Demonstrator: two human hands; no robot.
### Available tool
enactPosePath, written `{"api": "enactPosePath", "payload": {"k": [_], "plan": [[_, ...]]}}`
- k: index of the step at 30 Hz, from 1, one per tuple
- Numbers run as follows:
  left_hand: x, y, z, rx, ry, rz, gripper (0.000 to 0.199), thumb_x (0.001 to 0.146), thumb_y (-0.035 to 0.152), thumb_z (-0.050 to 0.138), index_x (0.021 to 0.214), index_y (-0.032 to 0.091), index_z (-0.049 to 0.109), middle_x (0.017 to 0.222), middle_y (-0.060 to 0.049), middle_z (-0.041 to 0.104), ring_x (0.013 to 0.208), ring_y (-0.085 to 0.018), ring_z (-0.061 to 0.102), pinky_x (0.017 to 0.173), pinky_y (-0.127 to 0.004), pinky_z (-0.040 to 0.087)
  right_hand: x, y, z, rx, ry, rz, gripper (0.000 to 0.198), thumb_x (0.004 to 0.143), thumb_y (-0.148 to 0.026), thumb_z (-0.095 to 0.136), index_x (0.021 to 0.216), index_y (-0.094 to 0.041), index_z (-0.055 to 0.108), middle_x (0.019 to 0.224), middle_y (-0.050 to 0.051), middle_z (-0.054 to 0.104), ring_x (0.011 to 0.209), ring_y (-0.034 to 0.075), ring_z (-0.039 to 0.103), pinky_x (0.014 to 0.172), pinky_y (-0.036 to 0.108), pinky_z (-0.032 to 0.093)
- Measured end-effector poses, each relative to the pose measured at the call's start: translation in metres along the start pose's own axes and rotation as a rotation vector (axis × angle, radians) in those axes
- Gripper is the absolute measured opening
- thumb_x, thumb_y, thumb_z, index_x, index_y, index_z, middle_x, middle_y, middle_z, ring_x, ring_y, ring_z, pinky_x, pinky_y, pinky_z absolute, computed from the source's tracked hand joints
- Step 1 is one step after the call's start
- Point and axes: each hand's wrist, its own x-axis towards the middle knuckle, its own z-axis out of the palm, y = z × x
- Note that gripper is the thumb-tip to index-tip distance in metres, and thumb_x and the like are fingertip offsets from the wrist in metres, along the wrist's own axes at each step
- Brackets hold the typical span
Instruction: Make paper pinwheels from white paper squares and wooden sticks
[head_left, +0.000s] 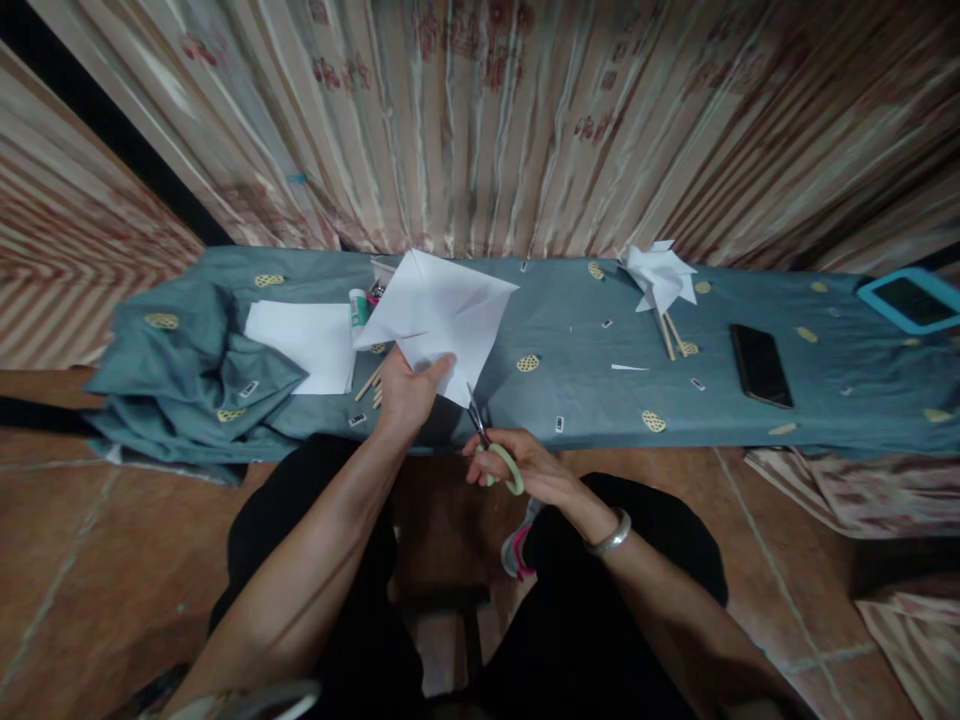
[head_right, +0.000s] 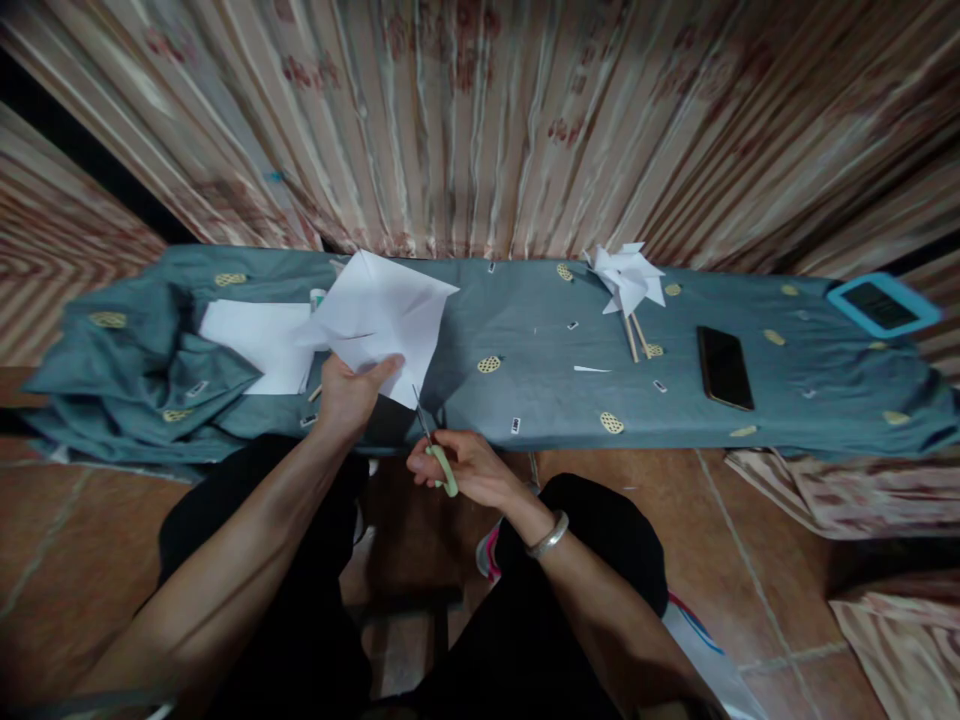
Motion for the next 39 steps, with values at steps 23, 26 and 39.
{"api": "enactPosePath", "payload": {"k": [23, 26, 39], "plan": [[-0.0038, -0.0013, 0.0025, 0.044, -0.021, -0.005, 0.032, 0.056, 0.032, 0.077, 0.081, 0.014, 0.066, 0.078, -0.004, 0.069, 0.067, -0.016, 0.061, 0.063, -0.026, 0.049, 0.0055, -0.0026, 0.0046, 0.066, 0.095, -0.035, 0.047, 0.074, -0.062, 0.065, 0.085, -0.016, 0.063, 0.067, 0.002, 0.065, 0.058, 0.010, 0.057, 0.053, 0.022, 0.043], [-0.0040, 0.0004, 0.0021, 0.061, -0.017, 0.010, 0.032, 0.056, 0.032, 0.077, 0.081, 0.014, 0.066, 0.079, -0.004, 0.069, 0.068, -0.017, 0.061, 0.064, -0.027, 0.049, 0.0059, -0.0034, 0.0056, 0.073, 0.103, -0.031, 0.046, 0.073, -0.060, 0.067, 0.082, -0.016, 0.062, 0.065, 0.001, 0.065, 0.056, 0.009, 0.055, 0.052, 0.021, 0.042], [-0.0023, 0.0031, 0.0019, 0.012, -0.002, -0.009, 0.030, 0.055, 0.029, 0.077, 0.080, 0.016, 0.066, 0.076, -0.002, 0.068, 0.064, -0.015, 0.058, 0.062, -0.025, 0.047, 0.0103, 0.0036, 0.0092, 0.131, 0.163, -0.004, 0.040, 0.067, -0.053, 0.075, 0.079, -0.016, 0.064, 0.057, -0.002, 0.063, 0.049, 0.009, 0.054, 0.049, 0.021, 0.042]]}}
